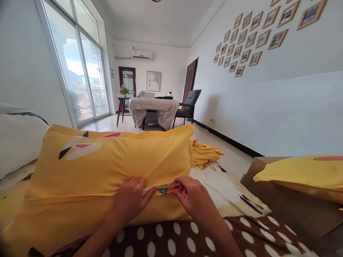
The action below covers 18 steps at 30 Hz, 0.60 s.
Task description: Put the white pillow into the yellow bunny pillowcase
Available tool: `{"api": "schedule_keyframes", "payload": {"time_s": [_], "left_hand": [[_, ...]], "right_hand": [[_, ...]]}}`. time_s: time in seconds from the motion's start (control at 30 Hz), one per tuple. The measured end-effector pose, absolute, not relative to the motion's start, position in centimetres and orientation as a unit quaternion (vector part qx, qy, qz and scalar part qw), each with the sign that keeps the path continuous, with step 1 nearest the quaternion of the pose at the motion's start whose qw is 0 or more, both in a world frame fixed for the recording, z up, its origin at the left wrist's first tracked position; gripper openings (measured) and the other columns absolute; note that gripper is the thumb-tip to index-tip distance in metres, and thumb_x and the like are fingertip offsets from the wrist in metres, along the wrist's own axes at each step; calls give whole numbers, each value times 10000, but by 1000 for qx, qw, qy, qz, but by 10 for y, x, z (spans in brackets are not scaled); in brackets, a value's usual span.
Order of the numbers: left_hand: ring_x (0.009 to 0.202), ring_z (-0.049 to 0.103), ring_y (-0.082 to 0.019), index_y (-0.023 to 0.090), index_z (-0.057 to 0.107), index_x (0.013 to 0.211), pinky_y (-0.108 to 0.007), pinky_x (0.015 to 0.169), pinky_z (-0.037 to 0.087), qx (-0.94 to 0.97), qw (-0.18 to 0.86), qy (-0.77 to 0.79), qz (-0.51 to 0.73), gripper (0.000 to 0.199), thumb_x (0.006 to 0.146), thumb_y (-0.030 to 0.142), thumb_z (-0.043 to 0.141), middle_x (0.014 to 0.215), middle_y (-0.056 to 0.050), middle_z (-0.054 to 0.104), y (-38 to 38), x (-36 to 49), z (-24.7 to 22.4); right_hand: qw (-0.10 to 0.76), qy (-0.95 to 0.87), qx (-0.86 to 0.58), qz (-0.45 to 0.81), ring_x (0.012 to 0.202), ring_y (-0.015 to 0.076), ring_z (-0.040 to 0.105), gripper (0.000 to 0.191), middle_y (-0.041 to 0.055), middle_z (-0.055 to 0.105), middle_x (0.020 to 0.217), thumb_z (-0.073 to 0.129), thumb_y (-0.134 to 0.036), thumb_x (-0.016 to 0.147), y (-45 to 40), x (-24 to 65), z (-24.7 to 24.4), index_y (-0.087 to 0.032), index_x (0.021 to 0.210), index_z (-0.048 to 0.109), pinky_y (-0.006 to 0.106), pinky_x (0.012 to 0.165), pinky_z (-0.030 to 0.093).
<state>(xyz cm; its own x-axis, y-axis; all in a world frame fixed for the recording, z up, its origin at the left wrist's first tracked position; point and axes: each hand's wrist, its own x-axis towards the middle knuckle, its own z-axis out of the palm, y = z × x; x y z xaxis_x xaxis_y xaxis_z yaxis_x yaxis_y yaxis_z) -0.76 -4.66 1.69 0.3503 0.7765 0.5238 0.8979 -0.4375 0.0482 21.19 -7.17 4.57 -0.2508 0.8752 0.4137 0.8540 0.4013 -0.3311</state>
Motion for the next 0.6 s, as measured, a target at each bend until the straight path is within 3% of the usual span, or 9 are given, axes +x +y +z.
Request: {"api": "schedule_keyframes", "payload": {"time_s": [0.1,0.17,0.3,0.37,0.47,0.57,0.6], "left_hand": [[725,588,-243,185,553,772,-343,633,405,-816,114,-515,-237,342,908,450,386,748,-68,620,-47,-9,19],[728,589,-245,188,552,787,-345,631,406,-822,103,-510,-232,375,920,466,339,761,-69,622,-48,-10,22],[741,595,-251,189,557,869,-336,626,406,-846,87,-481,-211,449,872,593,363,796,-74,629,-52,-16,29],[742,594,-261,186,556,902,-338,623,412,-857,89,-471,-191,487,789,653,475,804,-72,629,-53,-18,31],[745,586,-250,189,546,890,-328,620,409,-863,99,-466,-167,324,791,495,587,810,-58,621,-51,-20,32],[766,563,-213,196,537,851,-311,644,400,-867,102,-455,-175,35,839,229,536,845,-43,610,-48,-23,34],[776,553,-202,198,535,833,-307,660,399,-871,101,-446,-181,26,845,190,514,856,-40,604,-47,-26,35]], "right_hand": [[263,-804,-529,-64,973,211,583,322,72,622,1082,574,-283,811,-64,219,42,-244,1131,584,332,813,435],[248,-816,-516,-78,1012,208,571,323,62,606,1124,588,-248,795,-54,220,37,-263,1117,591,342,843,411],[276,-834,-473,-60,862,171,587,100,35,648,936,550,-223,843,-33,219,27,-228,859,648,329,800,371],[299,-843,-446,-45,816,165,579,163,28,650,851,516,-245,878,-27,220,24,-211,778,640,329,787,360],[327,-843,-428,-9,821,168,566,216,33,638,836,472,-293,908,-27,224,26,-202,777,619,327,791,367],[352,-835,-421,43,803,164,545,264,35,607,822,406,-327,931,-30,226,28,-195,769,567,310,773,393],[364,-828,-423,63,777,161,535,284,31,590,797,381,-339,936,-30,226,28,-194,750,539,301,751,402]]}}
